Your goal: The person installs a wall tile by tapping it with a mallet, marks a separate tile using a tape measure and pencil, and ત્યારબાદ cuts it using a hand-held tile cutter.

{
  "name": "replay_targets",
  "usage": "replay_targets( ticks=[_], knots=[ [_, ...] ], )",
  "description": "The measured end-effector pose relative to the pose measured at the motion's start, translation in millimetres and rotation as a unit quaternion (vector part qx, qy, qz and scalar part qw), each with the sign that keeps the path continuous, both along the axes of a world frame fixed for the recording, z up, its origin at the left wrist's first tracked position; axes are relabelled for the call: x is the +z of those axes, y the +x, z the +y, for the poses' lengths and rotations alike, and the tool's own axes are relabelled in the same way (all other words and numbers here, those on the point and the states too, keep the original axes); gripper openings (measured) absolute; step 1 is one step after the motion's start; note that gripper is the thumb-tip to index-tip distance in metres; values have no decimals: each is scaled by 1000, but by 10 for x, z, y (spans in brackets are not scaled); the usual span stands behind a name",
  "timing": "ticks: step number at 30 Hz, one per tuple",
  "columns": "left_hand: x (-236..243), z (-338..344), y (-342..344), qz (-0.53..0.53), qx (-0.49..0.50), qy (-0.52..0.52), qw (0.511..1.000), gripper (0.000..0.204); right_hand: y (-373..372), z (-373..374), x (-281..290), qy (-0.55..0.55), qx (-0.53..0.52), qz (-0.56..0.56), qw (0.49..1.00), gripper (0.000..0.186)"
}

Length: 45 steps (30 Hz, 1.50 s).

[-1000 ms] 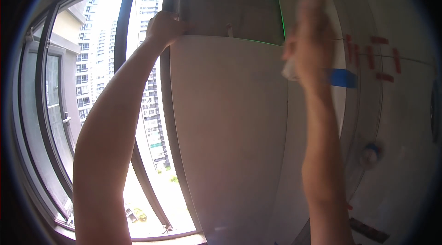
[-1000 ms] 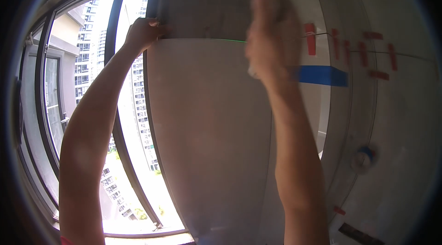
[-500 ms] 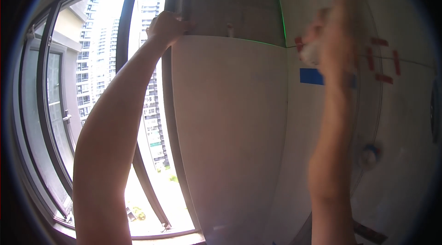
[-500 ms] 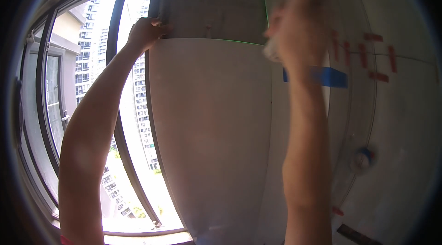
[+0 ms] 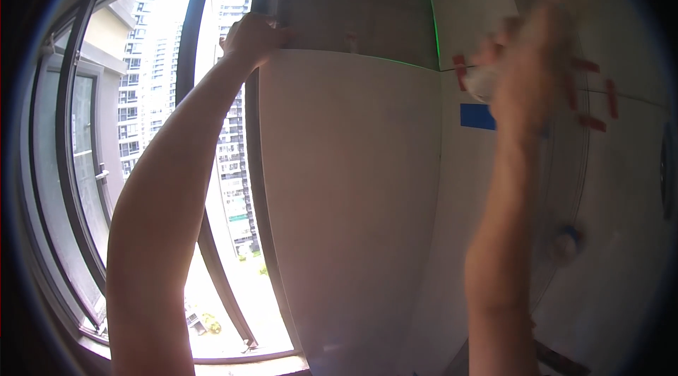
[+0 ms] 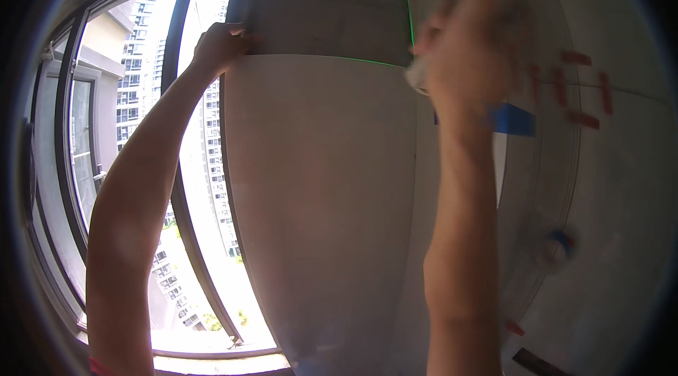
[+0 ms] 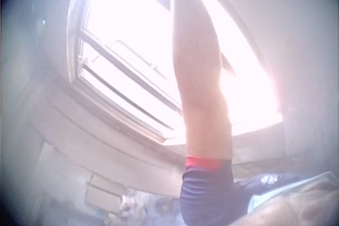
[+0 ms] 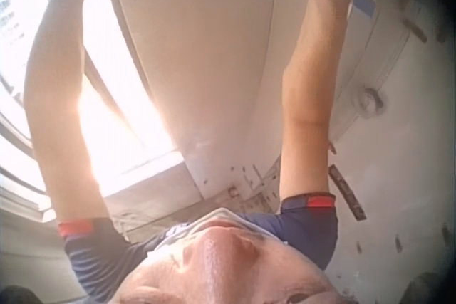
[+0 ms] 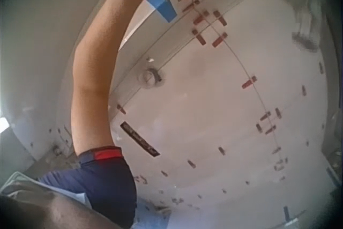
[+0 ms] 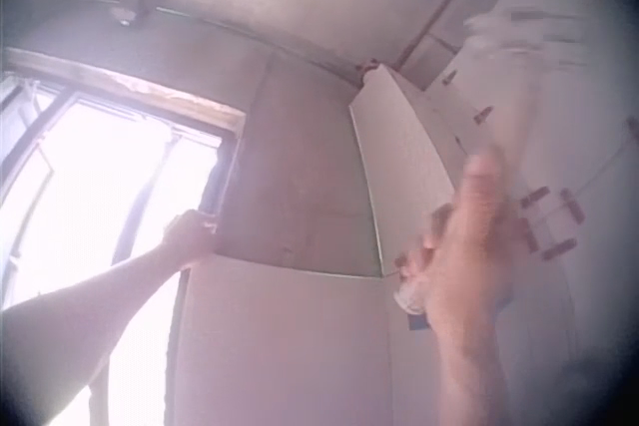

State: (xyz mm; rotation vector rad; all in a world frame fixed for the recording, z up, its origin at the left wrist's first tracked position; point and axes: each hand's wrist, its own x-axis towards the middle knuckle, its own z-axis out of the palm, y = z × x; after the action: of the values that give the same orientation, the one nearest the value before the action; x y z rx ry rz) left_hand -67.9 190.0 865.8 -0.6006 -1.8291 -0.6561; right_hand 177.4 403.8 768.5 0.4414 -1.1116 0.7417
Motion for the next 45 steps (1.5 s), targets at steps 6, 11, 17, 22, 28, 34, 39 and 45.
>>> replay_targets(
  ticks=[6, 11, 17, 22, 28, 34, 39, 45],
  knots=[
    [-18, 151, 290, -27, 24, -23, 999, 67, -1333, 286, -176, 14, -218, -34, 975, 58],
    [-71, 138, 438, -38, 74, -5, 997, 60, -275, -15, 90, -17, 37, -307, 951, 58],
    [-285, 184, 626, 30, 224, -4, 974, 45, 117, -99, -1407, -48, 124, -337, 932, 47],
    [-501, 543, 602, 267, 97, -41, 958, 36, 887, 175, -3951, -88, 183, -558, 805, 23],
    [-1107, 615, 625, 330, 132, -123, 927, 57, 2382, -285, -5849, -195, -56, -854, 479, 55],
    [-2157, 916, 873, 269, 116, -221, 930, 72, 2683, 99, -6926, -319, 52, -845, 426, 44],
    [-3817, 844, 808, 151, 76, -310, 936, 74, 3570, 145, -8371, -397, 125, -864, 284, 35],
    [-7322, 260, 1563, -230, -48, -508, 829, 62, 4982, 172, -9381, -541, 201, -809, 108, 26]
  ],
)
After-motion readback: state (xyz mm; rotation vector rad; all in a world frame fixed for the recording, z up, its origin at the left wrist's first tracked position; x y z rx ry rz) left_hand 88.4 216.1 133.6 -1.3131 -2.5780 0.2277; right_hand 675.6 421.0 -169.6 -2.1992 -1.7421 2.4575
